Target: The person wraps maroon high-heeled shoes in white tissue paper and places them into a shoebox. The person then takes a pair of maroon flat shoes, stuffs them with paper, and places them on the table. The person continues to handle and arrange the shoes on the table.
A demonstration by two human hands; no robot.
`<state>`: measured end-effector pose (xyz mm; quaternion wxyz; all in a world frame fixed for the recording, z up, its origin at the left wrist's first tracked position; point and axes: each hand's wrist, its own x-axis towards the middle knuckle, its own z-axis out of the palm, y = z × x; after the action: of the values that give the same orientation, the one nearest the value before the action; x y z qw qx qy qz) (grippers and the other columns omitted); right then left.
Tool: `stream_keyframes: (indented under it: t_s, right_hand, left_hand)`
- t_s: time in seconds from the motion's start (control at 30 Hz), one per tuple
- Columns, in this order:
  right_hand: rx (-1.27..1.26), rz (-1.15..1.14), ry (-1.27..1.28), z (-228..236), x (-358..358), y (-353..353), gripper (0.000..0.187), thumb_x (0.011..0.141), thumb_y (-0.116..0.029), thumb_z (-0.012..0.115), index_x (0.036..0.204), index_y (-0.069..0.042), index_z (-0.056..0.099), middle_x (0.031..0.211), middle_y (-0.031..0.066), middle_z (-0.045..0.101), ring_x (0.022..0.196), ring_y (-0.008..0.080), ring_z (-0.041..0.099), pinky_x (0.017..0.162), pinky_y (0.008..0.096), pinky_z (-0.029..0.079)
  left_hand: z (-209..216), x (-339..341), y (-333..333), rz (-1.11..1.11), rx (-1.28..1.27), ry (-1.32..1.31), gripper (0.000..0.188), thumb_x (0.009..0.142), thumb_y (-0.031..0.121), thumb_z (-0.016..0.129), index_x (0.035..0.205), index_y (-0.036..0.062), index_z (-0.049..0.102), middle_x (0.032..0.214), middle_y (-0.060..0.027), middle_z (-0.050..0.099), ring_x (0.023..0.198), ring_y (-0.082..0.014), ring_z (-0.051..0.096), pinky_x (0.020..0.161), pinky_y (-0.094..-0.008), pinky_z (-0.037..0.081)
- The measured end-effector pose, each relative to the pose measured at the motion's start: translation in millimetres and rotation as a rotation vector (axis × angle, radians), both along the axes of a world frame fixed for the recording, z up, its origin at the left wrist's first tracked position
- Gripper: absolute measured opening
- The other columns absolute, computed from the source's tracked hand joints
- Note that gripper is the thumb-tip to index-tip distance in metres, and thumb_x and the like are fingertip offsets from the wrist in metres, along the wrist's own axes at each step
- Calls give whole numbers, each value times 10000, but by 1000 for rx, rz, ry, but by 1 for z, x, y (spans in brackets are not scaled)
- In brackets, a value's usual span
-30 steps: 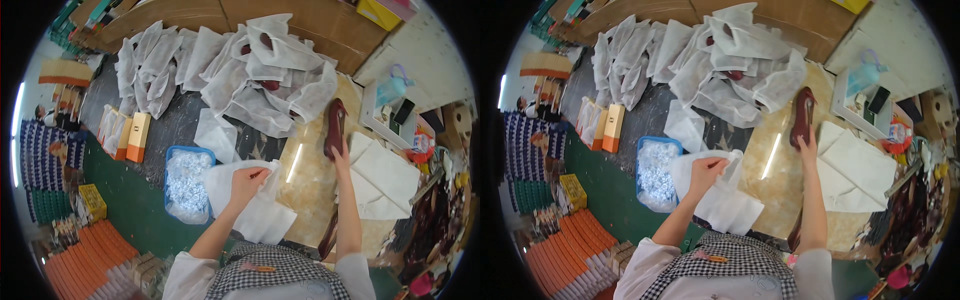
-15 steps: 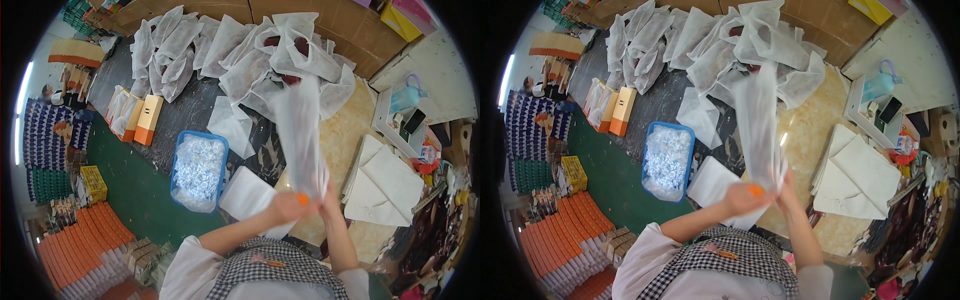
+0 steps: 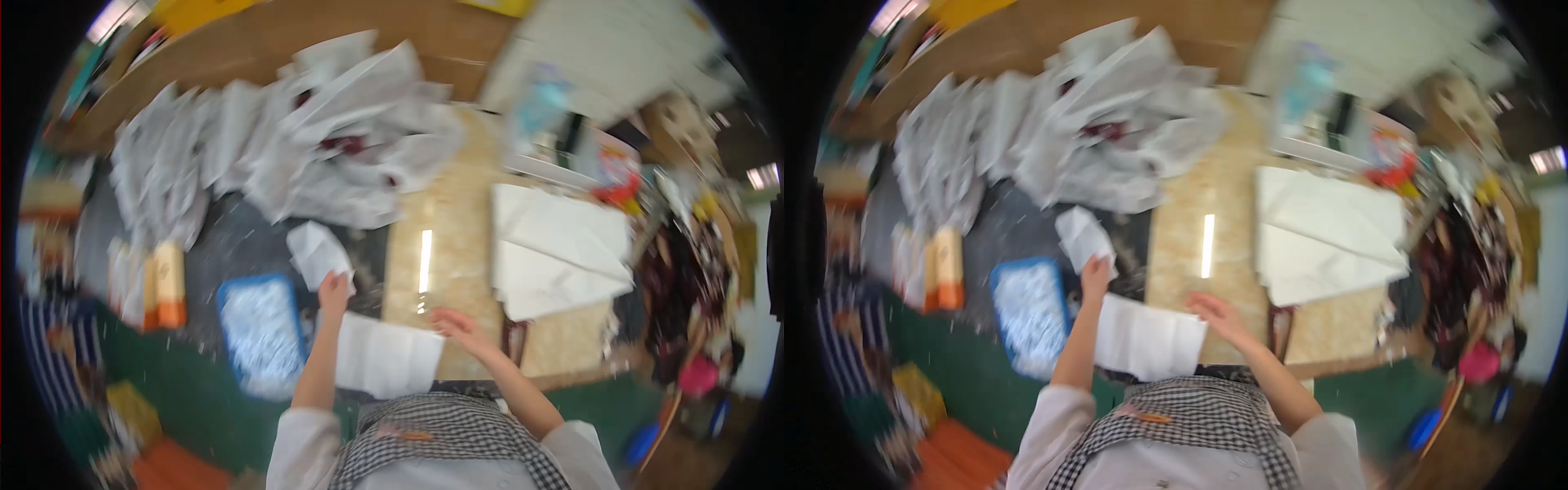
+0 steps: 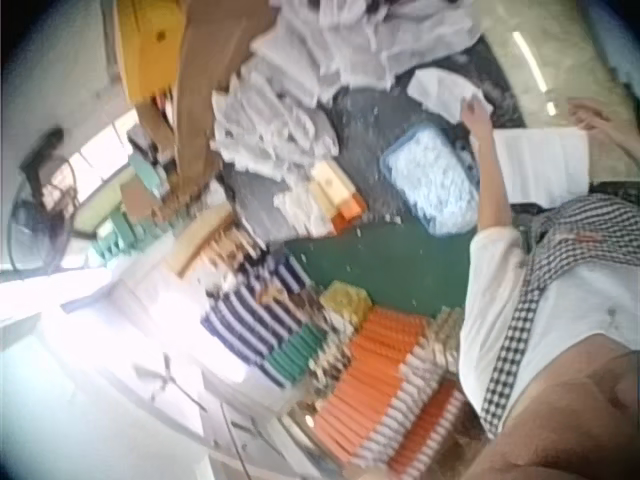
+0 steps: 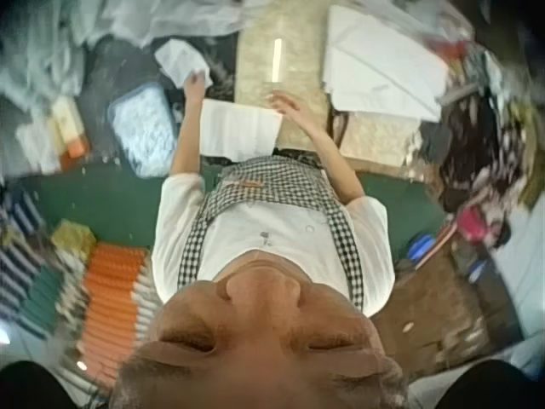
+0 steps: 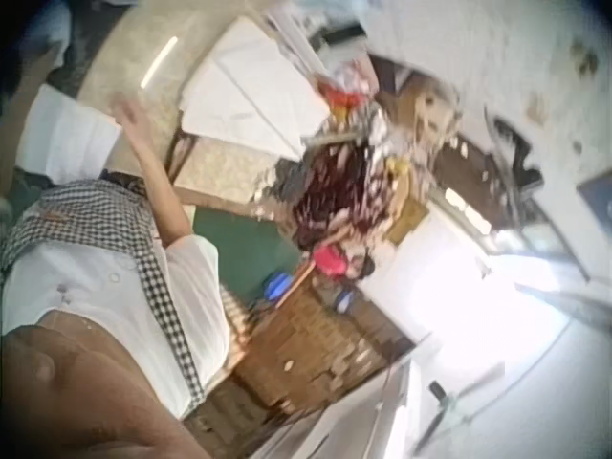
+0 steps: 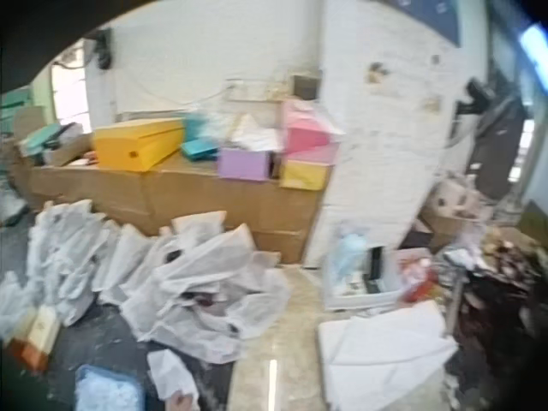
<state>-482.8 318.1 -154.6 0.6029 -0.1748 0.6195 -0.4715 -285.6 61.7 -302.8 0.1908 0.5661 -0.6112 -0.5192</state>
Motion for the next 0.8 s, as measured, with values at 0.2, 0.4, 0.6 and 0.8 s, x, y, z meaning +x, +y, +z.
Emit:
stream_keyframes:
  t_s: [0.2,0.4,0.6,0.8]
  right_hand:
    - [-154,-438,-575,19,37,4,580,935,-330,540,1394,-47,327,1309,97,479,1108,157,521,896,336,465]
    - [-207,-597,202,60,31,14,350,908,-245,589,1181,-27,569,949,71,651,861,141,607,745,274,484]
    - [-139,-477,945,87,38,54,281,904,-238,554,1111,-60,622,764,167,653,639,296,633,567,363,483]
    - [-300,-438,1104,102,68,58,313,912,-315,522,1126,-113,628,610,121,608,541,304,594,500,406,454]
  left_hand:
    - [128,-30,148,-91,1372,958,372,951,284,381,1201,42,512,1154,-106,594,1120,-288,544,943,-523,431]
    - [168,-1,170,-263,1050,569,369,908,199,499,1243,45,500,1145,-87,581,1000,-222,570,794,-337,466]
    - [230,-6,177,-503,-251,310,395,918,108,514,1298,15,463,1220,-95,542,1105,-202,516,917,-305,417]
    - [233,-22,218,-591,161,338,412,812,46,624,1196,-61,518,1085,-132,621,994,-187,572,857,-301,451]
